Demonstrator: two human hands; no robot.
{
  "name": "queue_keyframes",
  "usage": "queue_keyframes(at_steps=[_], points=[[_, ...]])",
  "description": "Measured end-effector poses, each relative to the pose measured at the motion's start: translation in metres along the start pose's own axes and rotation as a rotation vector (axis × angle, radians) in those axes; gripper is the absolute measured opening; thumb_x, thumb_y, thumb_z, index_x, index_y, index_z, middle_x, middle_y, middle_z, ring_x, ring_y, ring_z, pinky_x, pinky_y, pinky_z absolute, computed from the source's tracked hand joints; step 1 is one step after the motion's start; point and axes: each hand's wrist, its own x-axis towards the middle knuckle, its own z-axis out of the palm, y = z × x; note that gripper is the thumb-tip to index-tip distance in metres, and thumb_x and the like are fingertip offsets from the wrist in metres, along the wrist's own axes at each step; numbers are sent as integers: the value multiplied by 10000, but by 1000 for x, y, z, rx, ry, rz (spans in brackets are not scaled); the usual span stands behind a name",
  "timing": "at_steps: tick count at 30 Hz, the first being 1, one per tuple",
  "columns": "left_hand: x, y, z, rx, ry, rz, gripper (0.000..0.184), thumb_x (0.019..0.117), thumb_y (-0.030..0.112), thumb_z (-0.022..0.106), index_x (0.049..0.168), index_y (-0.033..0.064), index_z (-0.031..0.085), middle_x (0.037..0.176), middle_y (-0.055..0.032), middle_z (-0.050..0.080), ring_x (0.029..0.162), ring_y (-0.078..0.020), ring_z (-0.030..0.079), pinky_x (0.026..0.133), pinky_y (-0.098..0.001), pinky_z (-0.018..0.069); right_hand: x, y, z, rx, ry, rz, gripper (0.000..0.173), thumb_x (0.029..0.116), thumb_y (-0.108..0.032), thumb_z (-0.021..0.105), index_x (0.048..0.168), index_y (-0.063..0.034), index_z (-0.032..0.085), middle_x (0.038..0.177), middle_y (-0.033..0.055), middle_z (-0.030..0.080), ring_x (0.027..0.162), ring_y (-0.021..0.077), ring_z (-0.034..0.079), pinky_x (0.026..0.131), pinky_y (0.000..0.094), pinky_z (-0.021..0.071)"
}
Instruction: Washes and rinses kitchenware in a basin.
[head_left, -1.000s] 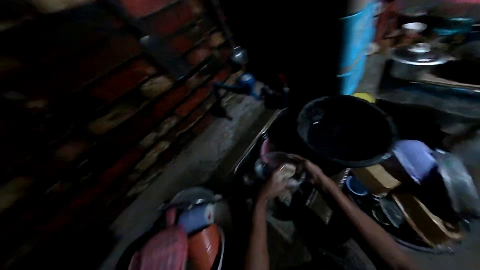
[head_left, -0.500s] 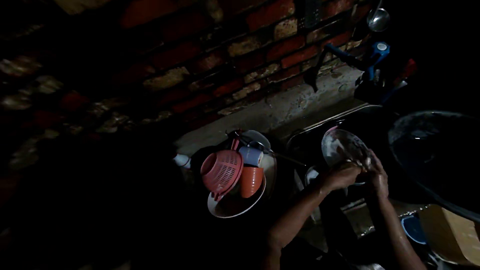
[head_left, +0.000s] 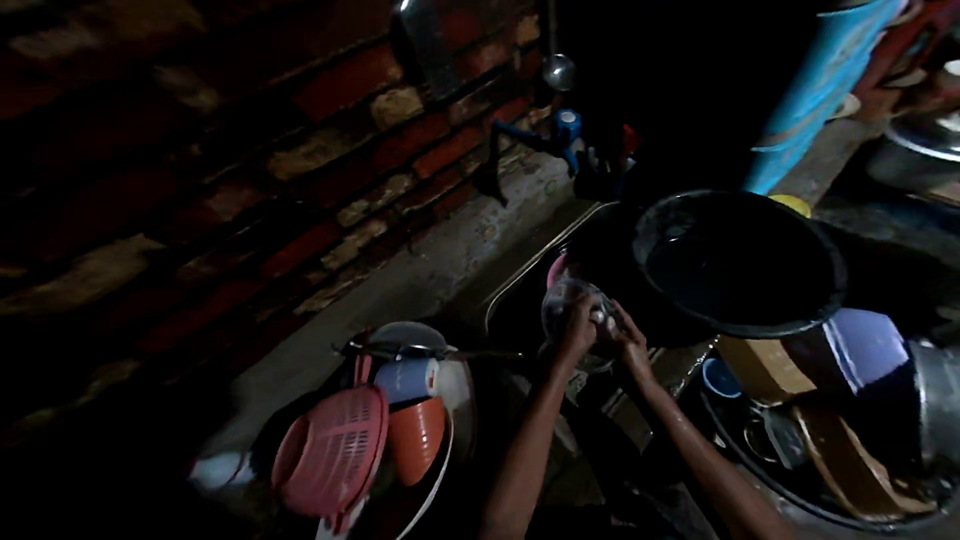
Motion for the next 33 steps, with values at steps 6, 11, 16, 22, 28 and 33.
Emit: queue_keyframes(at_steps=[6, 11, 16, 22, 28, 33], points=[[-41, 20, -10, 179, -211, -62, 307, 972, -61, 513, 1240, -83, 660, 1322, -287, 607, 1285, -401, 563, 1123, -491, 418, 8, 2, -16, -43, 23, -160, 502, 1035, -50, 495, 1522, 26, 401, 1452, 184, 537, 1158, 124, 629, 957, 284, 537], [-4, -1, -14, 201, 96, -158, 428, 985, -8, 548, 1409, -65, 517, 1493, -314, 445, 1387, -431, 462, 1160, -493, 390, -13, 10, -8, -53, -65, -82, 506, 1043, -55, 502, 1536, -12, 397, 1351, 202, 598, 985, 191, 702, 813, 356, 614], [-24, 3, 10, -253, -30, 100, 424, 947, -70, 515, 1371, -76, 518, 1331, -249, 600, 1211, -299, 617, 1045, -422, 505, -4, 5, -10, -26, -29, -159, 509, 1033, -74, 516, 1521, 15, 404, 1253, 150, 652, 981, 119, 680, 848, 301, 582], [-44, 32, -10, 288, -147, -97, 355, 968, -10, 549, 1312, 1, 639, 1460, -250, 520, 1368, -418, 482, 1148, -528, 392, 0, -12, -23, -159, 9, -247, 505, 1031, -62, 516, 1516, 31, 409, 1331, 188, 613, 1043, 131, 672, 885, 298, 576], [1, 7, -14, 297, 166, -163, 369, 979, 3, 566, 1345, -35, 594, 1517, -271, 439, 1368, -408, 486, 1128, -476, 430, -28, -2, -10, -126, -46, -112, 521, 1050, -70, 452, 1560, -35, 349, 1267, 141, 630, 875, 135, 709, 740, 317, 624], [-30, 31, 5, 59, -102, 95, 318, 903, 4, 642, 1211, -72, 668, 1314, -265, 606, 1254, -380, 578, 1087, -489, 452, -11, -10, -14, -199, -17, -235, 508, 1054, -88, 426, 1539, 37, 346, 1453, 137, 517, 1158, 42, 586, 970, 211, 494]])
